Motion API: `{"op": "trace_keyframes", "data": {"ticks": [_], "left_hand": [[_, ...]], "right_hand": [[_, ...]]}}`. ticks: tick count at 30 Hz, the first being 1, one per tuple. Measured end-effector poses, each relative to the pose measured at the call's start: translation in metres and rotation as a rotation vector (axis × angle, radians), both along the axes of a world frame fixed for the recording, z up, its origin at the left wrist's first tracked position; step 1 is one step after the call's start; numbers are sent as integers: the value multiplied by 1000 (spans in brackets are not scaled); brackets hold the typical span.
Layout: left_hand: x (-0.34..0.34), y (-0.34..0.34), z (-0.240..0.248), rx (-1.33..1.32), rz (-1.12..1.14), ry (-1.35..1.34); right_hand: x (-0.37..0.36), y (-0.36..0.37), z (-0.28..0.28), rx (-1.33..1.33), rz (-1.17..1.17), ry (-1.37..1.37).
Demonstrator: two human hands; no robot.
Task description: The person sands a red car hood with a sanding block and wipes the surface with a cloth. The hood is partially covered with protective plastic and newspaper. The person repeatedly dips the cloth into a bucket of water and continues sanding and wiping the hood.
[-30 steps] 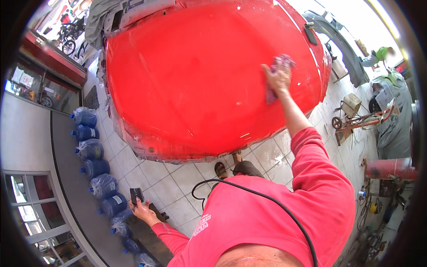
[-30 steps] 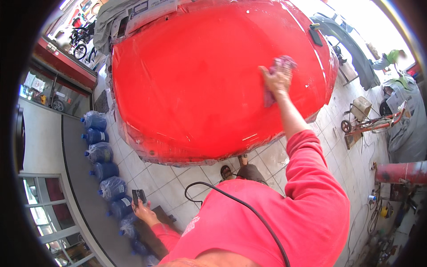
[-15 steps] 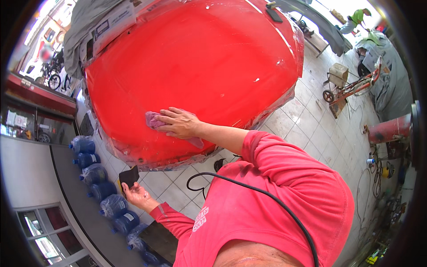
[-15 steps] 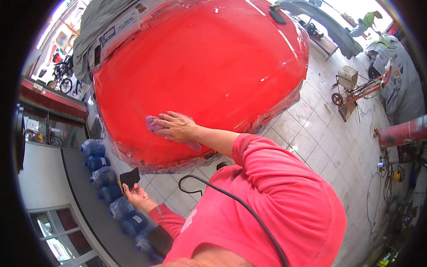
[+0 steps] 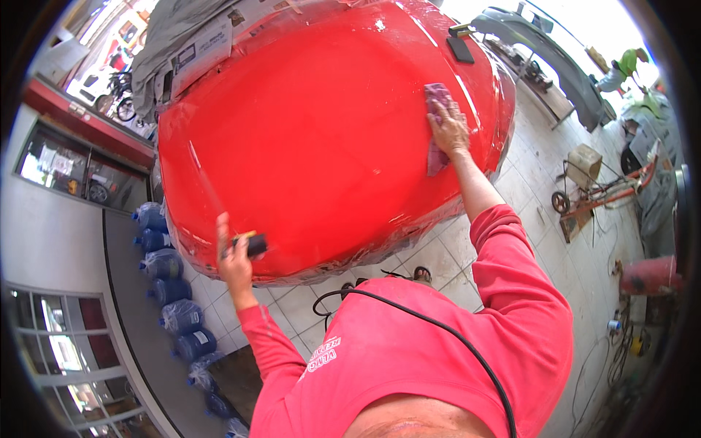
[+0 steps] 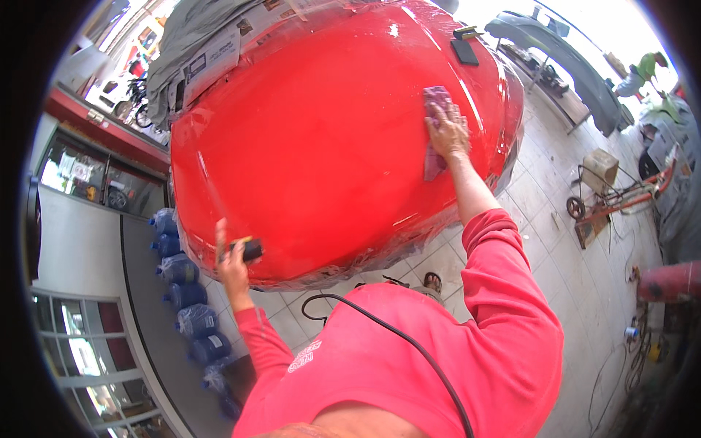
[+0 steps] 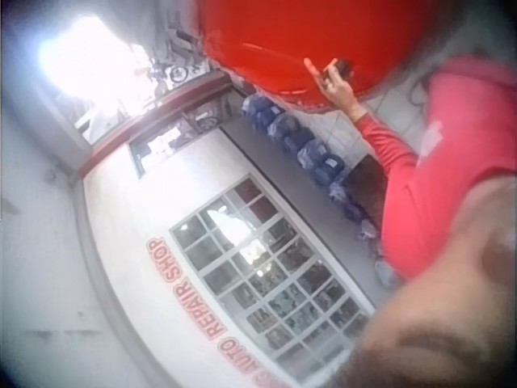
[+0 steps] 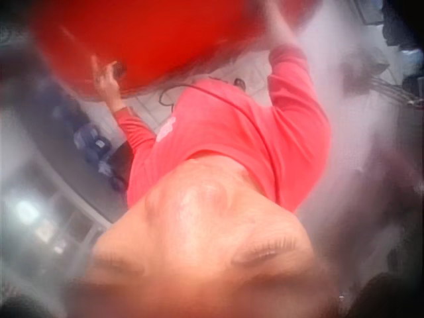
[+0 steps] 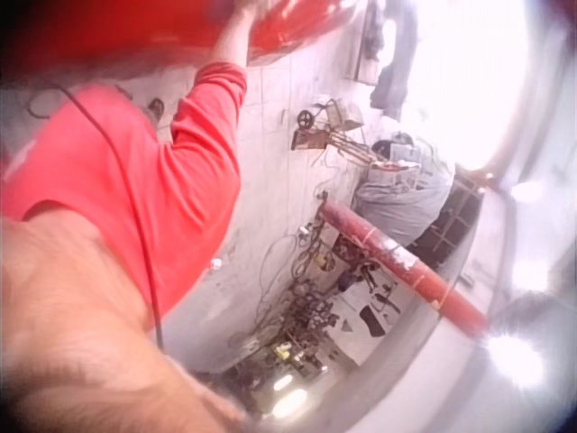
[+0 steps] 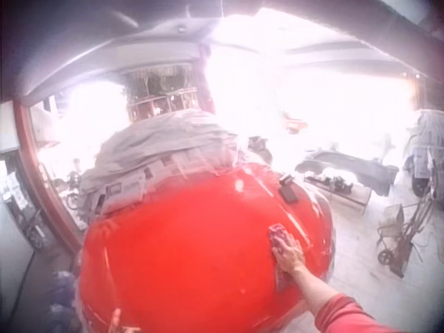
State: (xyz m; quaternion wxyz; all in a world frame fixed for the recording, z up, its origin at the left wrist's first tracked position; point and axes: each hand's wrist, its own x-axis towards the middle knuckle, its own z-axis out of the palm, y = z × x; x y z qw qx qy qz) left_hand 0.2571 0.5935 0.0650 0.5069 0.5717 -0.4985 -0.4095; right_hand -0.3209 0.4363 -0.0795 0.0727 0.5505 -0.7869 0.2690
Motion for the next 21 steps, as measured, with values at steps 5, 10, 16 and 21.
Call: {"op": "trace_keyframes", "data": {"ticks": [5,10,16,21], "left_hand": [[-130,-102,-47,-235,-132,-128],[-247,-122,-87,-330,-229,-623],[-221,-104,-100,-554,-827,-1304],[-221,-327,-75,-658,-702,-1168]], "right_hand": [[-75,-41,-1,4,4,-115],[-130,-59,-13,-35,13,-139],[-153,-33,-21,-22,-10,-101],[-167,-29,-16,-36,-38,-44]]}}
